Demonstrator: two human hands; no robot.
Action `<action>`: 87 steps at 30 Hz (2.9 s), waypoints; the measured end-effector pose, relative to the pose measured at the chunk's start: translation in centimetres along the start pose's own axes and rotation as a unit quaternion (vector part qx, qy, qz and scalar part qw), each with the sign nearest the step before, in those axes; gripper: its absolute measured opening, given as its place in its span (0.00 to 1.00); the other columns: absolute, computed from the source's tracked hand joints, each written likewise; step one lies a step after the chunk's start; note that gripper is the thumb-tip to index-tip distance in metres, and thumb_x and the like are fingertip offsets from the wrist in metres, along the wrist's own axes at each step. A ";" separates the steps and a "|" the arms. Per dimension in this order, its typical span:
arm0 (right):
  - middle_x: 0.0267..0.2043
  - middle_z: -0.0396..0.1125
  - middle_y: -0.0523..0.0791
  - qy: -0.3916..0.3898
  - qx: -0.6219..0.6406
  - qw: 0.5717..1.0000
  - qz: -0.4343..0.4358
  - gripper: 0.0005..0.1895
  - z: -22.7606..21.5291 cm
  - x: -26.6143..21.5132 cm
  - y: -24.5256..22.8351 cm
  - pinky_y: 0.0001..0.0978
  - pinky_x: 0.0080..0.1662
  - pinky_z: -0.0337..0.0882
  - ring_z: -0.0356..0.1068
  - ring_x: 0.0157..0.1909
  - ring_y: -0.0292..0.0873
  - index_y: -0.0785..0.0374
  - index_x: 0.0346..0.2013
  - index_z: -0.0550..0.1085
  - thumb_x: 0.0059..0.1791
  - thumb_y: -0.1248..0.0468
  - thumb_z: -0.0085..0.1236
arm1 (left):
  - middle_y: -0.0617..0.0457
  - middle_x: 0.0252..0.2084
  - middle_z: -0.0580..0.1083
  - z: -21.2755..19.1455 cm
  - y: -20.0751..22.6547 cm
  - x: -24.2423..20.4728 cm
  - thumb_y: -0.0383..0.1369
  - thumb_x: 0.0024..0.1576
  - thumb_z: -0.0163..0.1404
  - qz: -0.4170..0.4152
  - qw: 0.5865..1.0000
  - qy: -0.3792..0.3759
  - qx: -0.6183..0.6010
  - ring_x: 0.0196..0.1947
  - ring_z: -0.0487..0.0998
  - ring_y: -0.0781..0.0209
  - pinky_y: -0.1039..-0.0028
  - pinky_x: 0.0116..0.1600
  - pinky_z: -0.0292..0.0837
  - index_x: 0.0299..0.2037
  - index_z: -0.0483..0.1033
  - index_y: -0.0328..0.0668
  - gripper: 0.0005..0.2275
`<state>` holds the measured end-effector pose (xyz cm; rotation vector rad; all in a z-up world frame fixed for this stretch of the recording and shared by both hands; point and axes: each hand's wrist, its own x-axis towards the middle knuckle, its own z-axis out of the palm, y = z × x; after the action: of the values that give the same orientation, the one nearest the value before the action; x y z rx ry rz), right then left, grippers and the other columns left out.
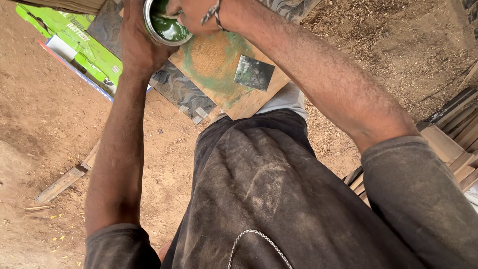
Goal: Mixing green wood filler in a small tin and applying it to a wooden board using a spatula.
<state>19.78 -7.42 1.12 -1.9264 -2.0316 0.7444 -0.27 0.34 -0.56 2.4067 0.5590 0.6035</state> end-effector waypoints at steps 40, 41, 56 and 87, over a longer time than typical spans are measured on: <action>0.13 0.62 0.42 -0.075 0.099 0.976 0.177 0.26 -2.7 -3.9 0.3 0.31 0.18 0.64 0.62 0.14 0.35 0.58 0.24 0.75 0.60 0.51 0.40 | 0.47 0.49 0.77 1.7 -1.5 -0.2 0.33 0.50 0.75 0.084 0.994 0.026 0.057 0.51 0.78 0.46 0.57 0.54 0.72 0.53 0.73 0.41 0.26; 0.12 0.61 0.41 -0.085 0.102 0.973 0.191 0.27 -3.1 -4.0 -0.1 0.31 0.18 0.63 0.61 0.14 0.35 0.57 0.23 0.74 0.60 0.50 0.41 | 0.48 0.49 0.77 1.7 -1.5 -0.2 0.33 0.51 0.75 0.088 0.994 0.025 0.055 0.51 0.79 0.48 0.57 0.54 0.72 0.53 0.73 0.42 0.25; 0.25 0.66 0.41 -0.056 0.443 0.880 0.161 0.13 -1.6 -4.6 1.7 0.15 0.16 0.59 0.61 0.17 0.25 0.63 0.39 0.72 0.58 0.55 0.51 | 0.46 0.45 0.77 2.5 -1.5 -0.6 0.36 0.45 0.76 0.058 0.993 0.055 0.086 0.46 0.79 0.45 0.57 0.50 0.73 0.47 0.74 0.38 0.26; 0.31 0.65 0.43 0.049 0.808 0.565 0.161 0.29 4.2 -9.8 -3.3 0.19 0.20 0.55 0.53 0.18 0.27 0.66 0.73 0.59 0.57 0.62 0.49 | 0.40 0.52 0.74 2.3 1.0 -0.9 0.34 0.47 0.74 -0.027 0.991 0.131 0.020 0.53 0.75 0.36 0.54 0.55 0.74 0.56 0.69 0.38 0.31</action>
<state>15.80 -17.81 0.91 -0.9260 -0.1747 1.6122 0.51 -1.88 -1.89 2.3565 0.7504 0.9008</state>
